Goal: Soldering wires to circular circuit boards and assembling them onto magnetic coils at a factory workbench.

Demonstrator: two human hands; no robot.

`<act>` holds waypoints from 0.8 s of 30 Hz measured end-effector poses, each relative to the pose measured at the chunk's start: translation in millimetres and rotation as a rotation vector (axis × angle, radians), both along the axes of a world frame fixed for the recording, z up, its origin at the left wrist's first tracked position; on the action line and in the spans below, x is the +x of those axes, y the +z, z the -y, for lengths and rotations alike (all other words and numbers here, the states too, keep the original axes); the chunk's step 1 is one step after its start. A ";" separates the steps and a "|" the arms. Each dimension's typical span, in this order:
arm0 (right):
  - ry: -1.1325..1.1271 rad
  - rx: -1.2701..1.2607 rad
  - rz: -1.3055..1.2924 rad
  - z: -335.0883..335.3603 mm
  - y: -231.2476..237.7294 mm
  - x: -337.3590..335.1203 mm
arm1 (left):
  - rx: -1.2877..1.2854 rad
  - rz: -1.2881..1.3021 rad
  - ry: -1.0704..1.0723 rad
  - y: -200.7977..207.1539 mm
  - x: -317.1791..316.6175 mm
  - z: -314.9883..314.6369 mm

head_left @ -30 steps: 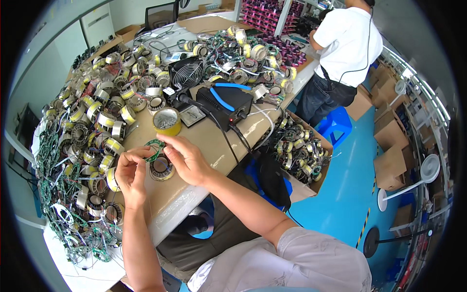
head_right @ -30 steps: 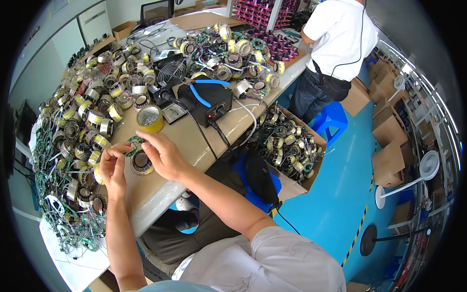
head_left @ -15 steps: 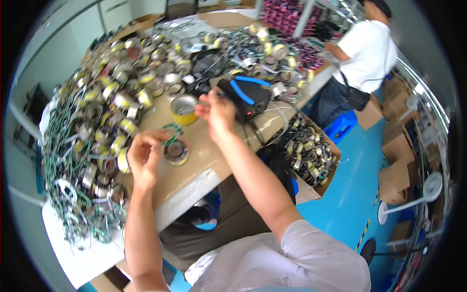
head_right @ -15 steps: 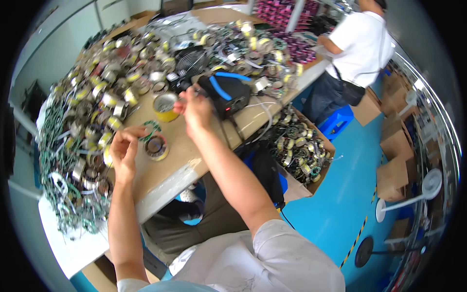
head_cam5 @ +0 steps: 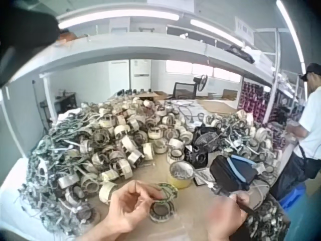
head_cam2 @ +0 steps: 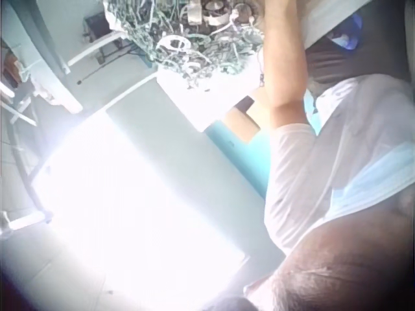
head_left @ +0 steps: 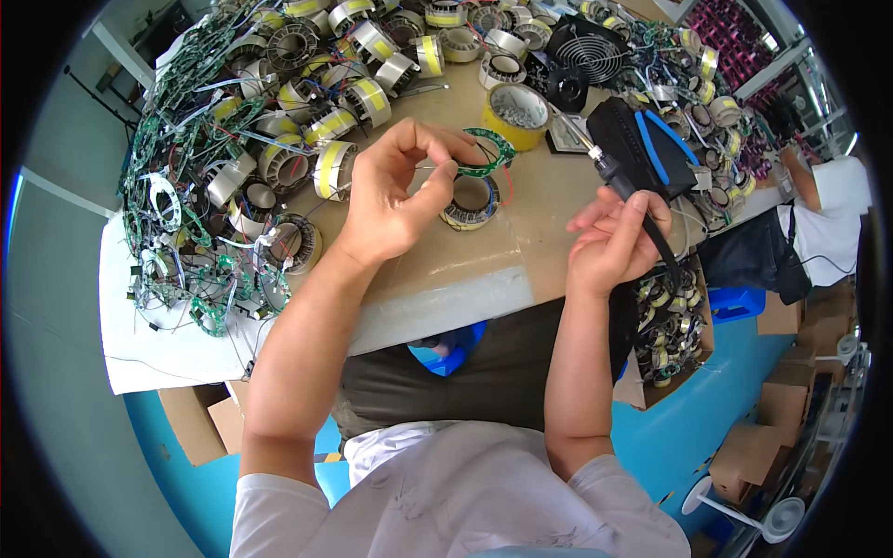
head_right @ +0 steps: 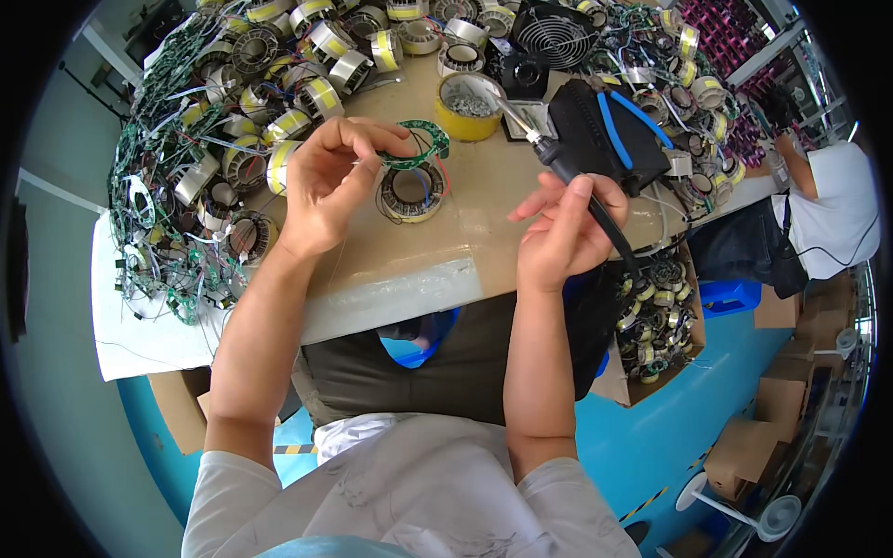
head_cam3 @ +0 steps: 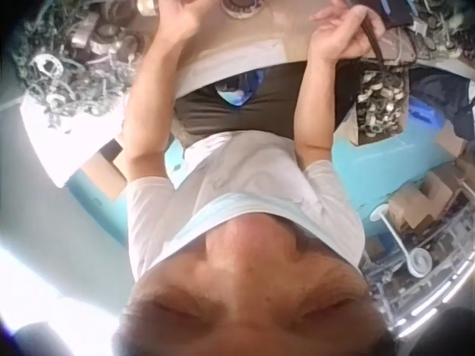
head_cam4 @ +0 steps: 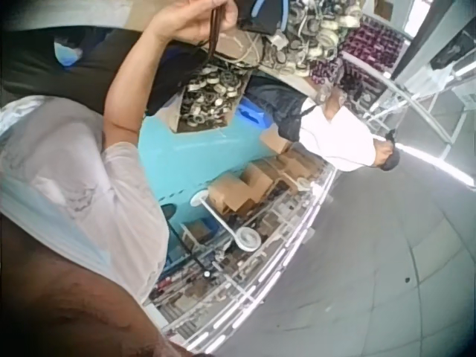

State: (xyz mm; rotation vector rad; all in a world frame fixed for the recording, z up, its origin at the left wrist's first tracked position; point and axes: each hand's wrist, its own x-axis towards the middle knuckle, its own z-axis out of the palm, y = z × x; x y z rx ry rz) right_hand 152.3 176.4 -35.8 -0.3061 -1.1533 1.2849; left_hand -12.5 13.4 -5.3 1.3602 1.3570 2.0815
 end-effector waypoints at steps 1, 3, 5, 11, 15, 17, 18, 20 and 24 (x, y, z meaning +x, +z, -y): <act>0.062 0.006 -0.033 6.2 0.4 1.5 | 0.004 -0.006 0.001 1.0 1.2 1.0; 0.191 0.032 -0.033 11.0 -1.3 6.9 | -0.008 -0.026 -0.004 1.6 -0.4 0.3; 0.273 0.108 -0.072 12.1 -7.7 10.7 | -0.008 -0.050 -0.007 1.5 -0.7 -1.2; 0.287 0.124 -0.091 15.4 -4.5 14.3 | -0.027 -0.110 0.009 2.6 -0.1 -4.6; 0.313 0.166 -0.084 15.8 -6.8 15.9 | -0.045 -0.121 0.013 3.6 -0.5 -4.0; 0.309 0.160 -0.089 16.2 -7.3 15.5 | -0.042 -0.108 0.018 4.0 1.0 -4.4; 0.308 0.157 -0.090 16.1 -7.4 15.5 | -0.043 -0.110 0.016 3.9 0.7 -4.6; 0.309 0.168 -0.087 15.1 -10.0 15.1 | -0.052 -0.139 0.017 3.4 -0.8 -4.2; 0.298 0.169 -0.067 16.6 -8.2 14.9 | -0.049 -0.140 0.013 3.0 -0.6 -4.4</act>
